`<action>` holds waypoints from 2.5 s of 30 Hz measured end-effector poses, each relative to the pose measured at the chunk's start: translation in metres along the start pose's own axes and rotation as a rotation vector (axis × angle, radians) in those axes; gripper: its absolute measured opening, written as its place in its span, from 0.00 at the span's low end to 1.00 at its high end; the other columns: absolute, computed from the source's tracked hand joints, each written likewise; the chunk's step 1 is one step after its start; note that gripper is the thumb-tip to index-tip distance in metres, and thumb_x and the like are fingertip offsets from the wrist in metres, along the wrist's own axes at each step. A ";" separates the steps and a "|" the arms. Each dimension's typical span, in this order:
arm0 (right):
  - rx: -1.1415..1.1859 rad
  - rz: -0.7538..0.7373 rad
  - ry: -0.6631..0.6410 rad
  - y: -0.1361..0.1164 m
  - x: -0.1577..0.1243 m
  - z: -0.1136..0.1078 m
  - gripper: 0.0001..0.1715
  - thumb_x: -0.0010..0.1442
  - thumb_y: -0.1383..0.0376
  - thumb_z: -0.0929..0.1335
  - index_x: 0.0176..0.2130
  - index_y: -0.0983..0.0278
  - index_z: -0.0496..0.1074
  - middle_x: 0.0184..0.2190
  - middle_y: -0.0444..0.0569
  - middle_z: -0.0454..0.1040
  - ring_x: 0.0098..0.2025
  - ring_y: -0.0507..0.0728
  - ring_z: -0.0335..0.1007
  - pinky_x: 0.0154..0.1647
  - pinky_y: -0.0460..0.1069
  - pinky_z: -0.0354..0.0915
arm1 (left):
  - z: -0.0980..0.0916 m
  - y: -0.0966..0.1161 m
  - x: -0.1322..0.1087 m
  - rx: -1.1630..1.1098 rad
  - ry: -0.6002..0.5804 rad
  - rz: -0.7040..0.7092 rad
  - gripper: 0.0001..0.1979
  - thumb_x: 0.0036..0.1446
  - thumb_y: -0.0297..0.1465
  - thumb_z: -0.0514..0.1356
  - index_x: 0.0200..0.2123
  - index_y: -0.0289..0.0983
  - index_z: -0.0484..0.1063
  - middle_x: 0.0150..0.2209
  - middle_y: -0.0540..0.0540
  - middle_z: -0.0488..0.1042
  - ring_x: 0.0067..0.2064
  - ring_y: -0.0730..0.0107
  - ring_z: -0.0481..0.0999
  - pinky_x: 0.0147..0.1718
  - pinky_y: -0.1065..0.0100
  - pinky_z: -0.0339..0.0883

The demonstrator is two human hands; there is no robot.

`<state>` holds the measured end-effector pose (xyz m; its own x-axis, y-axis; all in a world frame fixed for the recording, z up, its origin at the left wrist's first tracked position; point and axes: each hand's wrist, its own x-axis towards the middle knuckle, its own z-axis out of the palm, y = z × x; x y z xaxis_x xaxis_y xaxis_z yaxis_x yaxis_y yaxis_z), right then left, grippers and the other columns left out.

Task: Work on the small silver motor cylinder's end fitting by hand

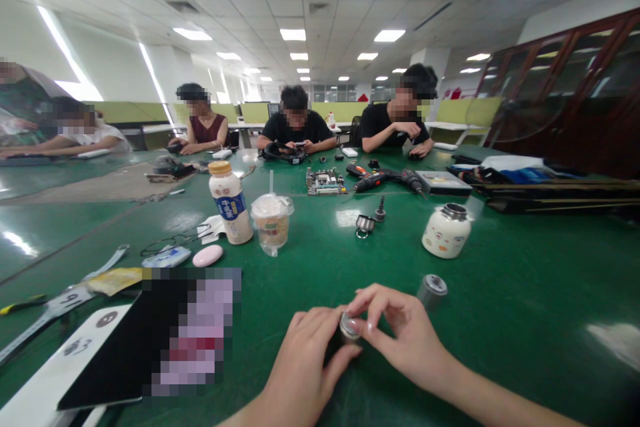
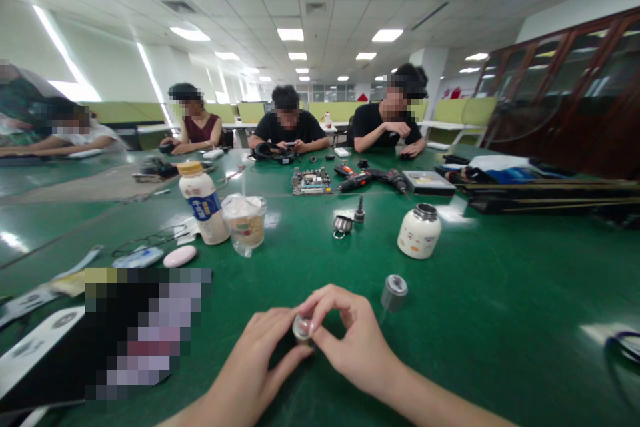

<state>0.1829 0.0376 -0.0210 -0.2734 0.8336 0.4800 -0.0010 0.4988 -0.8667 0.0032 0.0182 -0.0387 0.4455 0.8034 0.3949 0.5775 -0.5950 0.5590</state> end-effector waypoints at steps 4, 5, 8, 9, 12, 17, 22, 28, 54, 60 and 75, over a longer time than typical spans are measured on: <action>0.003 -0.035 0.000 0.001 -0.004 -0.003 0.09 0.58 0.72 0.70 0.29 0.60 0.69 0.35 0.47 0.78 0.41 0.55 0.75 0.46 0.51 0.70 | 0.001 -0.001 0.000 0.006 -0.002 0.003 0.18 0.60 0.27 0.63 0.53 0.41 0.67 0.48 0.45 0.77 0.48 0.58 0.75 0.46 0.57 0.67; 0.005 -0.034 0.002 0.001 -0.005 -0.004 0.08 0.58 0.72 0.69 0.31 0.60 0.69 0.37 0.47 0.78 0.42 0.56 0.75 0.47 0.52 0.70 | 0.001 -0.001 0.000 0.009 -0.004 0.003 0.19 0.60 0.27 0.63 0.53 0.41 0.67 0.48 0.44 0.77 0.48 0.57 0.75 0.46 0.57 0.67; -0.011 -0.006 -0.025 -0.003 -0.007 -0.006 0.08 0.59 0.72 0.67 0.37 0.60 0.71 0.44 0.51 0.77 0.49 0.59 0.74 0.52 0.56 0.69 | 0.000 -0.001 0.000 0.009 -0.007 0.001 0.19 0.60 0.27 0.63 0.54 0.41 0.67 0.49 0.43 0.77 0.48 0.57 0.75 0.47 0.57 0.67; -0.035 -0.003 -0.047 -0.004 -0.007 -0.007 0.09 0.60 0.73 0.67 0.39 0.60 0.71 0.45 0.52 0.77 0.51 0.59 0.73 0.54 0.57 0.68 | 0.000 0.000 0.000 0.008 -0.008 -0.001 0.18 0.60 0.27 0.63 0.53 0.41 0.67 0.48 0.44 0.77 0.48 0.57 0.75 0.46 0.57 0.68; -0.124 -0.055 -0.094 -0.010 -0.007 -0.007 0.12 0.58 0.75 0.66 0.40 0.60 0.72 0.44 0.51 0.78 0.52 0.60 0.72 0.57 0.57 0.66 | -0.001 0.001 0.000 0.007 -0.003 -0.004 0.16 0.60 0.26 0.63 0.50 0.41 0.69 0.47 0.44 0.77 0.48 0.58 0.76 0.46 0.57 0.68; -0.169 -0.103 -0.018 -0.012 -0.006 -0.008 0.10 0.58 0.75 0.67 0.36 0.60 0.71 0.38 0.49 0.77 0.43 0.57 0.75 0.46 0.52 0.70 | -0.002 0.001 0.001 0.014 -0.006 0.004 0.18 0.59 0.26 0.63 0.52 0.41 0.68 0.49 0.44 0.77 0.49 0.58 0.76 0.47 0.58 0.68; -0.227 -0.065 -0.001 -0.007 -0.005 -0.006 0.10 0.57 0.74 0.69 0.37 0.60 0.71 0.41 0.49 0.77 0.48 0.59 0.73 0.52 0.54 0.68 | 0.000 0.000 -0.001 0.016 0.008 0.009 0.19 0.59 0.26 0.64 0.53 0.41 0.67 0.48 0.44 0.77 0.48 0.58 0.76 0.46 0.58 0.68; -0.188 -0.039 0.038 -0.006 -0.002 0.003 0.07 0.57 0.73 0.71 0.32 0.60 0.72 0.37 0.48 0.79 0.43 0.56 0.76 0.47 0.52 0.71 | 0.002 -0.001 -0.001 0.016 0.014 0.016 0.18 0.59 0.26 0.64 0.52 0.42 0.68 0.48 0.46 0.77 0.48 0.59 0.75 0.46 0.58 0.68; -0.110 -0.046 0.031 -0.002 -0.001 -0.001 0.09 0.59 0.74 0.70 0.33 0.60 0.71 0.37 0.45 0.76 0.42 0.54 0.75 0.47 0.49 0.70 | 0.002 -0.002 -0.002 0.042 0.025 0.027 0.19 0.59 0.28 0.64 0.54 0.40 0.68 0.48 0.44 0.77 0.48 0.58 0.75 0.46 0.58 0.69; -0.119 -0.090 0.000 -0.003 0.001 -0.002 0.10 0.59 0.75 0.69 0.34 0.60 0.71 0.36 0.44 0.76 0.41 0.54 0.75 0.46 0.49 0.70 | 0.003 -0.005 -0.001 0.043 0.027 0.028 0.18 0.59 0.29 0.64 0.53 0.40 0.69 0.47 0.44 0.78 0.47 0.57 0.76 0.45 0.58 0.69; -0.193 -0.018 0.164 0.001 0.000 0.000 0.10 0.55 0.69 0.73 0.34 0.60 0.68 0.31 0.41 0.72 0.30 0.51 0.72 0.36 0.47 0.69 | 0.004 -0.008 -0.002 0.033 -0.001 0.045 0.20 0.61 0.30 0.62 0.56 0.42 0.65 0.49 0.45 0.77 0.49 0.58 0.75 0.46 0.58 0.68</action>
<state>0.1828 0.0377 -0.0217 -0.1147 0.8436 0.5245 0.1835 0.5369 -0.8234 0.0009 0.0215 -0.0465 0.4718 0.7760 0.4185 0.5790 -0.6307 0.5167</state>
